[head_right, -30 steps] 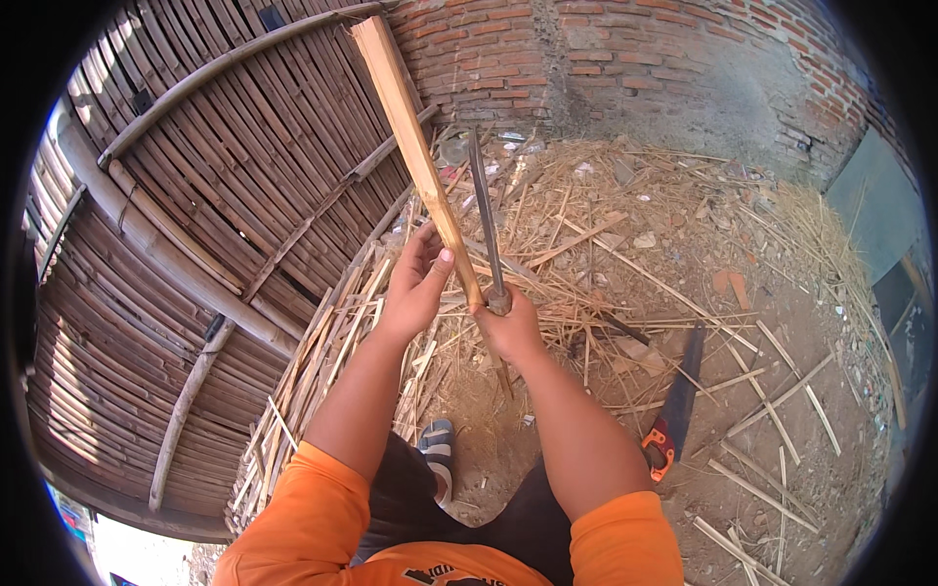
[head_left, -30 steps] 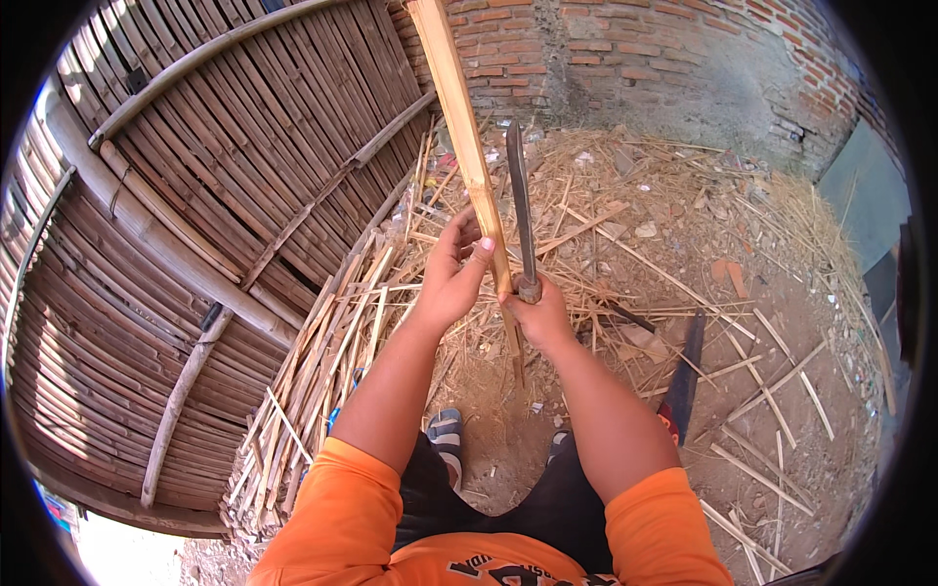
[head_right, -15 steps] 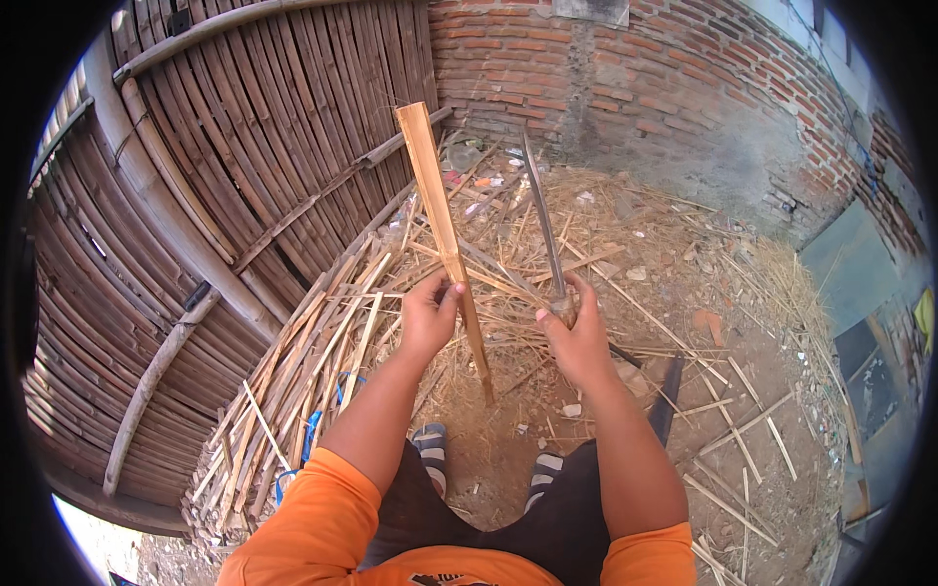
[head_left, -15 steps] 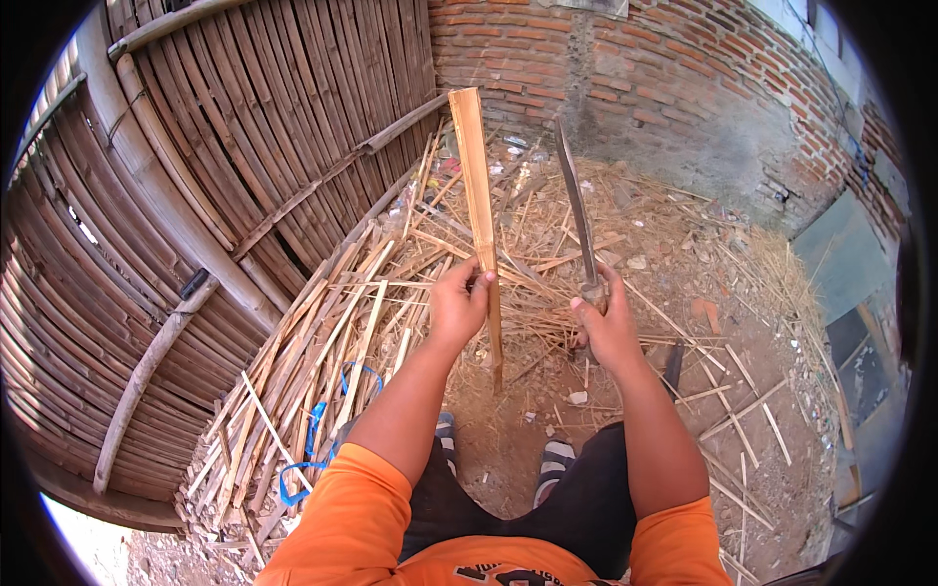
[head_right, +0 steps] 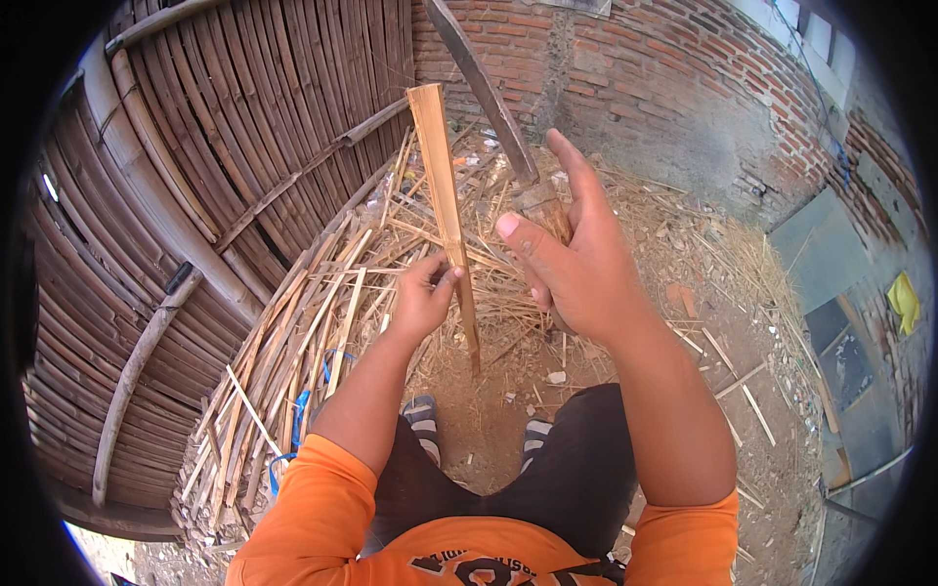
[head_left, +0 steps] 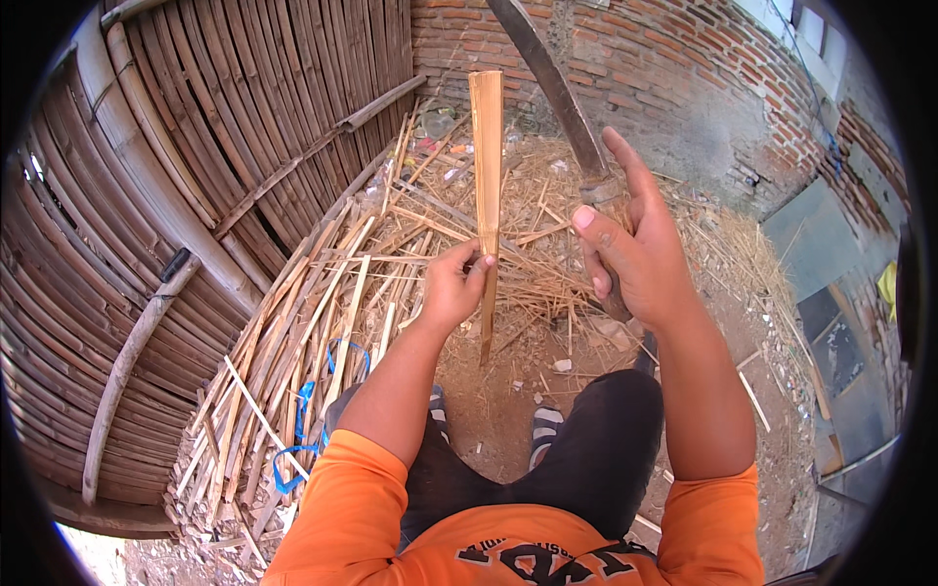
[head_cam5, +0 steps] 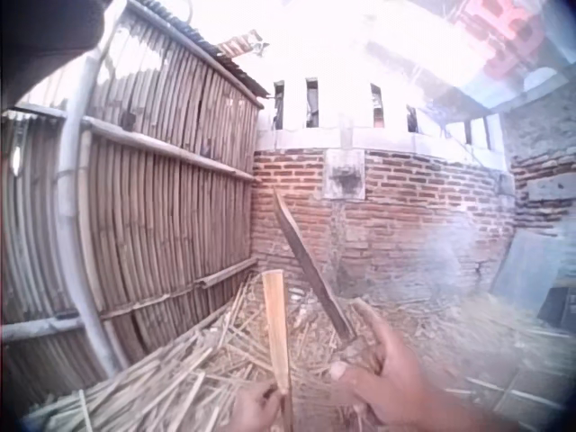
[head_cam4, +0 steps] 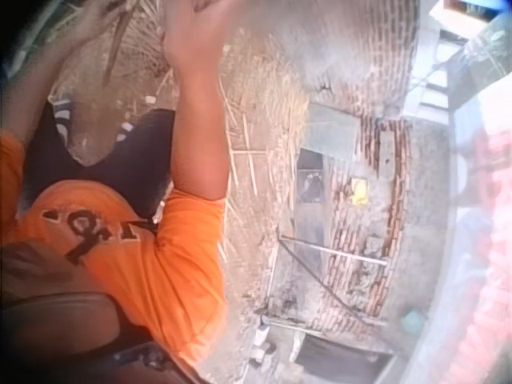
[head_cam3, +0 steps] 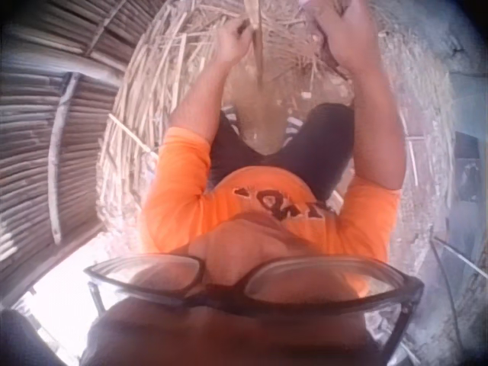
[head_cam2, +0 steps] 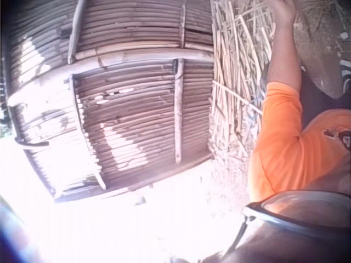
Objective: The person shaves a strip of bamboo using a knife, working the blade along the length of the wood to smooth and thin it while sitting among wood debris.
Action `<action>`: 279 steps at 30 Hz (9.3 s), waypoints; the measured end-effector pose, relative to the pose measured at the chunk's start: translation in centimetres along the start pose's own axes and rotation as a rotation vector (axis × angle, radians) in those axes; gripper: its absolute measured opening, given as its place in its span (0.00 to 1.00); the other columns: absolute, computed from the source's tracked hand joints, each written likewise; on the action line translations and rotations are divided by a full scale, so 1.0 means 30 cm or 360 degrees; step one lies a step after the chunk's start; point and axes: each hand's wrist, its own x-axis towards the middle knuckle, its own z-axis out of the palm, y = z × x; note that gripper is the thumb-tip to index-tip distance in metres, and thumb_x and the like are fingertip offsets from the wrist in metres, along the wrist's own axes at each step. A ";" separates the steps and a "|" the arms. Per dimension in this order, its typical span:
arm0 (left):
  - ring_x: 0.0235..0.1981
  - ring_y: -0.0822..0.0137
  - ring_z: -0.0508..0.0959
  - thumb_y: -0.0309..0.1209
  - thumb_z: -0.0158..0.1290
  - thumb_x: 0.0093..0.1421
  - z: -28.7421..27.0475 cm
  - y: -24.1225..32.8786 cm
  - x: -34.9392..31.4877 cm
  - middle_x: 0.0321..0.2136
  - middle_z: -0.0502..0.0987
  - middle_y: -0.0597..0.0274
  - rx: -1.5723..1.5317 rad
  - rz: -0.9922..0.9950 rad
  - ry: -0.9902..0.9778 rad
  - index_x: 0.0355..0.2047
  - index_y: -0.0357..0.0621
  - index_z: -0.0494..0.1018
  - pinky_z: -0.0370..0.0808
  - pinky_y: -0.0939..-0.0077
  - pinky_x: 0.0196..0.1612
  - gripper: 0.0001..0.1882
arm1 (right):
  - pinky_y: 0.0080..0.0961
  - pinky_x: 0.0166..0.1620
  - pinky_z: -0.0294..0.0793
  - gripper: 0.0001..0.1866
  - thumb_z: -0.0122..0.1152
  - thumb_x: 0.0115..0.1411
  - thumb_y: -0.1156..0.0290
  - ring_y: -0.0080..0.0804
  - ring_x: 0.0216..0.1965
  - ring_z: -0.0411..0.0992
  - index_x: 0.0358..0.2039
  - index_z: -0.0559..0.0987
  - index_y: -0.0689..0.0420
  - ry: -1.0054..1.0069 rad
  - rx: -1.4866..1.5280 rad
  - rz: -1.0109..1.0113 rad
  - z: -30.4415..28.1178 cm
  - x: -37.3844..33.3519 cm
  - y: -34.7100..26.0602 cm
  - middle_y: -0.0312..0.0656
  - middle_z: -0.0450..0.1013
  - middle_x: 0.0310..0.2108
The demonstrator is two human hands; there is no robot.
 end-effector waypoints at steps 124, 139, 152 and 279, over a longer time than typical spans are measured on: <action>0.19 0.68 0.49 0.77 0.15 0.58 -0.115 -0.073 0.157 0.15 0.52 0.68 -0.0580 -0.0620 0.1433 0.24 0.46 0.56 0.53 0.76 0.25 0.44 | 0.44 0.50 0.74 0.21 0.63 0.51 0.68 0.58 0.45 0.76 0.45 0.76 0.65 -0.0269 -0.0709 0.1364 0.466 -0.505 1.427 0.61 0.77 0.39; 0.19 0.68 0.53 0.76 0.14 0.58 -0.109 -0.107 0.137 0.18 0.57 0.67 -0.0526 -0.0501 0.1336 0.26 0.46 0.57 0.55 0.77 0.23 0.44 | 0.43 0.45 0.76 0.20 0.63 0.51 0.66 0.55 0.41 0.77 0.44 0.76 0.63 0.0087 -0.0178 0.0967 0.438 -0.348 1.165 0.59 0.78 0.36; 0.17 0.69 0.51 0.74 0.13 0.60 -0.077 -0.098 0.131 0.14 0.54 0.69 -0.0569 -0.0459 0.1236 0.24 0.47 0.56 0.54 0.78 0.23 0.43 | 0.43 0.46 0.75 0.18 0.64 0.51 0.67 0.57 0.42 0.77 0.40 0.77 0.64 0.0214 -0.0228 0.1153 0.451 -0.359 1.202 0.59 0.78 0.37; 0.16 0.67 0.54 0.67 0.14 0.66 -0.228 -0.127 0.158 0.10 0.58 0.66 -0.0174 -0.0258 0.1378 0.13 0.48 0.51 0.66 0.80 0.26 0.40 | 0.42 0.40 0.78 0.18 0.63 0.52 0.61 0.56 0.33 0.79 0.32 0.83 0.65 -0.0620 -0.0550 0.1954 0.415 -0.704 1.686 0.59 0.79 0.29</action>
